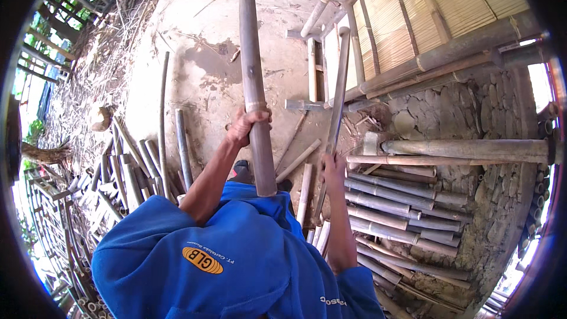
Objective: The person shapes bamboo stalks using a knife by hand, carving and smoothing the exterior surfaces while seated among several other bamboo stalks.
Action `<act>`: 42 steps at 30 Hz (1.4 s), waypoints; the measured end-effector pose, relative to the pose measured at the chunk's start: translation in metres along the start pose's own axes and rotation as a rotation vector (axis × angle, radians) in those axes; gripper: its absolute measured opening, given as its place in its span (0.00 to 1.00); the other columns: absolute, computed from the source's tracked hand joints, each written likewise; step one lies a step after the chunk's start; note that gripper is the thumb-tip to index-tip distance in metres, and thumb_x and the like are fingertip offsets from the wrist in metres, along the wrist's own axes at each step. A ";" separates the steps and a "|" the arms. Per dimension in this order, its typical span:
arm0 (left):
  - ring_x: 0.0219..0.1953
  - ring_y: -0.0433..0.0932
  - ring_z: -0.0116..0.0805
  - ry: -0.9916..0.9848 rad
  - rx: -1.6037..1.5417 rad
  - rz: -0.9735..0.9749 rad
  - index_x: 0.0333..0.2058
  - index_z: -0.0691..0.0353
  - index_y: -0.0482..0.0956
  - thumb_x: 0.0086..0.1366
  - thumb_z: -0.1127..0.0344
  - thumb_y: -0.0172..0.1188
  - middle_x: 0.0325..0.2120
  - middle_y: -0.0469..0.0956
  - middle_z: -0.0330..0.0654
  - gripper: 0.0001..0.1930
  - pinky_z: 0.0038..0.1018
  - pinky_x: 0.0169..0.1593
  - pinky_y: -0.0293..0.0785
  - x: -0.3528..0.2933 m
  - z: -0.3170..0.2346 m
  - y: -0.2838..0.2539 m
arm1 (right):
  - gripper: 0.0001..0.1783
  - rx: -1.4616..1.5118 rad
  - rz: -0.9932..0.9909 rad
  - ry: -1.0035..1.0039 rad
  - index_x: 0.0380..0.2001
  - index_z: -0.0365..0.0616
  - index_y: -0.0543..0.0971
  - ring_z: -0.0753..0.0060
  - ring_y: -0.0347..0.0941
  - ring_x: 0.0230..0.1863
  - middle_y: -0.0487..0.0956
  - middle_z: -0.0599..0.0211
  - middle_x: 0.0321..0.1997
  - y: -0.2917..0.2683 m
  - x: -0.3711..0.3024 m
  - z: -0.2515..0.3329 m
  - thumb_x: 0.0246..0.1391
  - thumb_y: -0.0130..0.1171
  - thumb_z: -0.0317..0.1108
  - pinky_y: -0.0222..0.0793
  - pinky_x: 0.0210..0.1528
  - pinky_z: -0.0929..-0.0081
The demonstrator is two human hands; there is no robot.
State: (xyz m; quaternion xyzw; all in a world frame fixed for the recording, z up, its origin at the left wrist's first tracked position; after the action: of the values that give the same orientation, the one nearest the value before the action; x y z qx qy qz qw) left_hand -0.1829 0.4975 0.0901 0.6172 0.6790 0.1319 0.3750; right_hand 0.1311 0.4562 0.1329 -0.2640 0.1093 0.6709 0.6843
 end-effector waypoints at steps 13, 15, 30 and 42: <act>0.27 0.81 0.36 0.098 0.139 -0.270 0.44 0.67 0.75 0.48 0.67 0.75 0.29 0.79 0.44 0.25 0.36 0.33 0.82 -0.016 -0.010 0.015 | 0.09 -0.393 -0.293 -0.391 0.41 0.38 0.72 0.71 0.69 0.28 0.72 0.70 0.24 -0.041 -0.121 -0.049 0.57 0.57 0.27 0.67 0.33 0.68; 0.28 0.80 0.35 0.061 0.102 -0.215 0.45 0.65 0.74 0.49 0.69 0.75 0.31 0.79 0.43 0.25 0.35 0.33 0.82 -0.016 0.000 0.020 | 0.08 -0.383 -0.299 -0.386 0.40 0.37 0.71 0.66 0.69 0.30 0.72 0.65 0.25 -0.052 -0.131 -0.050 0.58 0.56 0.27 0.66 0.35 0.65; 0.46 0.82 0.41 -0.596 -0.355 0.331 0.55 0.66 0.72 0.55 0.55 0.67 0.45 0.79 0.48 0.32 0.42 0.54 0.81 -0.051 0.183 0.151 | 0.13 -0.332 -0.466 -0.087 0.40 0.45 0.72 0.41 0.77 0.29 0.75 0.52 0.24 -0.164 -0.249 -0.223 0.54 0.66 0.31 0.72 0.34 0.50; 0.55 0.78 0.47 -0.995 0.148 0.479 0.57 0.67 0.73 0.56 0.66 0.67 0.49 0.80 0.49 0.29 0.45 0.66 0.72 -0.100 0.326 0.238 | 0.18 0.336 -1.113 0.492 0.41 0.38 0.78 0.61 0.73 0.28 0.76 0.56 0.26 -0.061 -0.415 -0.365 0.53 0.69 0.38 0.71 0.36 0.58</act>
State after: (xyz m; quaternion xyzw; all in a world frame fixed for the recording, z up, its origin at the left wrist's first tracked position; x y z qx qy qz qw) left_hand 0.2079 0.3596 0.0543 0.7668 0.2684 -0.1419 0.5656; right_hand 0.2335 -0.0841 0.0496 -0.3167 0.2135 0.1075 0.9179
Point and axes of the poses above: each hand's wrist, its own x-axis towards the middle knuckle, its own y-axis out of the palm, z = x × y, the point moved 9 cm from there along x, towards the middle knuckle
